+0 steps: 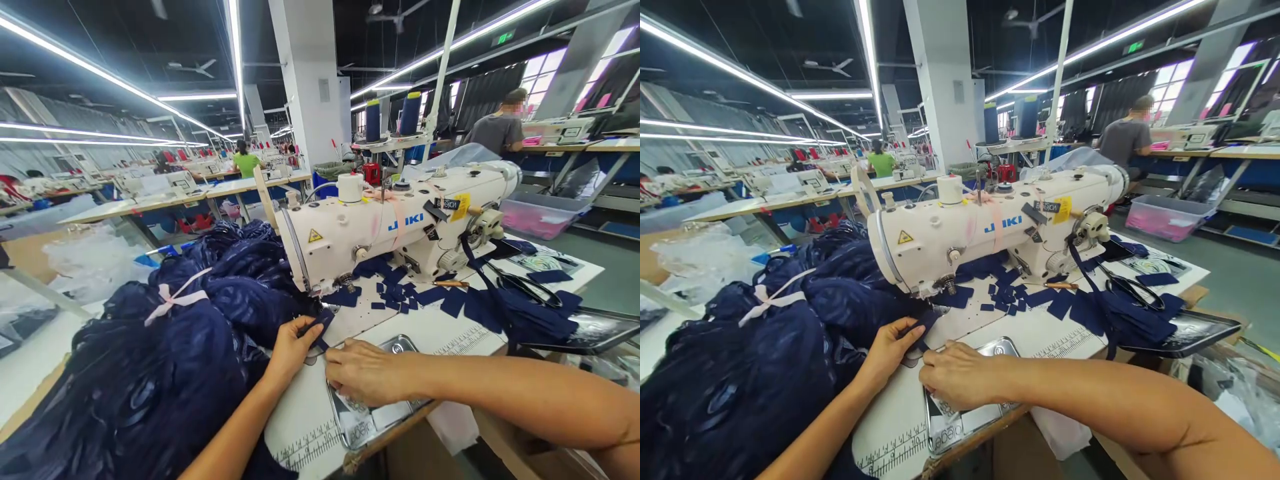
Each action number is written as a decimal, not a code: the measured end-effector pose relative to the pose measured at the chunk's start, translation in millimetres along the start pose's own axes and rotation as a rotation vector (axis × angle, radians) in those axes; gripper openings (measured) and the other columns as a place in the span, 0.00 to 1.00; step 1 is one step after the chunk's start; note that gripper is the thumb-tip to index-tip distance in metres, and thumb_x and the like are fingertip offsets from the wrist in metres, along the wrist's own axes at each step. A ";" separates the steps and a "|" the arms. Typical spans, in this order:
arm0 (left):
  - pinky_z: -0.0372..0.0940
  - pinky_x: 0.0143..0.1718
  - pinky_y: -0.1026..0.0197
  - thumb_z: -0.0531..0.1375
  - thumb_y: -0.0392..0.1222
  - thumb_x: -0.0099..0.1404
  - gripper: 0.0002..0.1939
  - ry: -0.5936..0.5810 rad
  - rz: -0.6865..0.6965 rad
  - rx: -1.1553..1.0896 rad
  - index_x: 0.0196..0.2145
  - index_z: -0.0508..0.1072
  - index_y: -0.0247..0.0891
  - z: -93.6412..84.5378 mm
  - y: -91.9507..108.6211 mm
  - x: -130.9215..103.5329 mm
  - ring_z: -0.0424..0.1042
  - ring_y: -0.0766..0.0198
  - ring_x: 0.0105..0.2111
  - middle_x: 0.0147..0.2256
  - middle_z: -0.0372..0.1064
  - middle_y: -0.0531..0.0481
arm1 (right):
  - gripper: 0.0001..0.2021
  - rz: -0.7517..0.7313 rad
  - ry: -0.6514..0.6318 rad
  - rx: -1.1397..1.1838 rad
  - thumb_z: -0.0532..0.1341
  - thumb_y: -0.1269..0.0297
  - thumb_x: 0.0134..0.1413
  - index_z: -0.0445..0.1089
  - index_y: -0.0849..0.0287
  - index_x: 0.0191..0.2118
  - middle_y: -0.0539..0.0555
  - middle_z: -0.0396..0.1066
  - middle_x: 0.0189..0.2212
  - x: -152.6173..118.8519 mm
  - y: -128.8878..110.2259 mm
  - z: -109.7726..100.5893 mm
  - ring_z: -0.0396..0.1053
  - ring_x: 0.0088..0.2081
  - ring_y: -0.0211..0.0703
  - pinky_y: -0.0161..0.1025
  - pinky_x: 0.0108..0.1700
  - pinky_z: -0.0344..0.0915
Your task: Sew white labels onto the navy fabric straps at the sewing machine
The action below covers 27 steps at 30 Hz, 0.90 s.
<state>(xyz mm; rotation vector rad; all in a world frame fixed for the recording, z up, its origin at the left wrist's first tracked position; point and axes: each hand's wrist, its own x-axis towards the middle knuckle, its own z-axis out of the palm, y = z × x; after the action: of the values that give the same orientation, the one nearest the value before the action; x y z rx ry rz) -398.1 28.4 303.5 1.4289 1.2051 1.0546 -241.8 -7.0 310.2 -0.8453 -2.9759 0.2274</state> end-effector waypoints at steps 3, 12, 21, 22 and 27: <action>0.55 0.20 0.70 0.63 0.46 0.45 0.11 -0.005 -0.067 -0.083 0.21 0.72 0.34 -2.4 1.2 -3.1 0.59 0.73 0.19 0.19 0.63 0.56 | 0.03 0.051 0.073 0.240 0.56 0.74 0.48 0.62 0.61 0.27 0.49 0.63 0.27 -7.9 6.2 -3.8 0.60 0.27 0.35 0.38 0.38 0.57; 0.57 0.17 0.69 0.65 0.49 0.42 0.16 -0.039 -0.160 -0.179 0.24 0.71 0.34 -3.5 1.2 -8.2 0.61 0.71 0.18 0.19 0.64 0.55 | 0.05 0.382 0.662 1.270 0.58 0.66 0.44 0.61 0.61 0.25 0.45 0.60 0.20 -5.2 25.2 -5.0 0.60 0.25 0.34 0.35 0.33 0.58; 0.55 0.16 0.70 0.67 0.51 0.37 0.18 -0.009 -0.183 -0.204 0.22 0.71 0.34 -1.5 13.6 -13.9 0.56 0.74 0.15 0.16 0.60 0.57 | 0.04 0.528 0.878 1.396 0.60 0.67 0.37 0.63 0.61 0.21 0.46 0.62 0.20 34.2 19.8 -6.4 0.60 0.26 0.34 0.35 0.34 0.57; 0.54 0.16 0.70 0.66 0.51 0.38 0.18 -0.011 -0.178 -0.218 0.22 0.71 0.34 -1.8 14.2 -14.1 0.56 0.74 0.15 0.17 0.60 0.57 | 0.05 0.538 0.893 1.390 0.60 0.67 0.37 0.62 0.61 0.20 0.45 0.62 0.19 36.1 20.2 -6.0 0.59 0.25 0.34 0.35 0.34 0.57; 0.54 0.17 0.70 0.63 0.55 0.43 0.19 -0.036 -0.116 -0.272 0.23 0.72 0.34 -2.9 13.1 -12.9 0.58 0.72 0.19 0.18 0.61 0.55 | 0.04 0.587 0.953 1.353 0.58 0.69 0.37 0.61 0.61 0.20 0.44 0.59 0.18 39.8 18.6 -4.2 0.57 0.24 0.33 0.34 0.31 0.55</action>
<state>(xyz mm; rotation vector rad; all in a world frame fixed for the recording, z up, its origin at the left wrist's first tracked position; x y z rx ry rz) -400.6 15.3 316.5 1.1503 1.0607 1.0626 -265.7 30.1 311.6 -1.0380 -1.1592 1.1969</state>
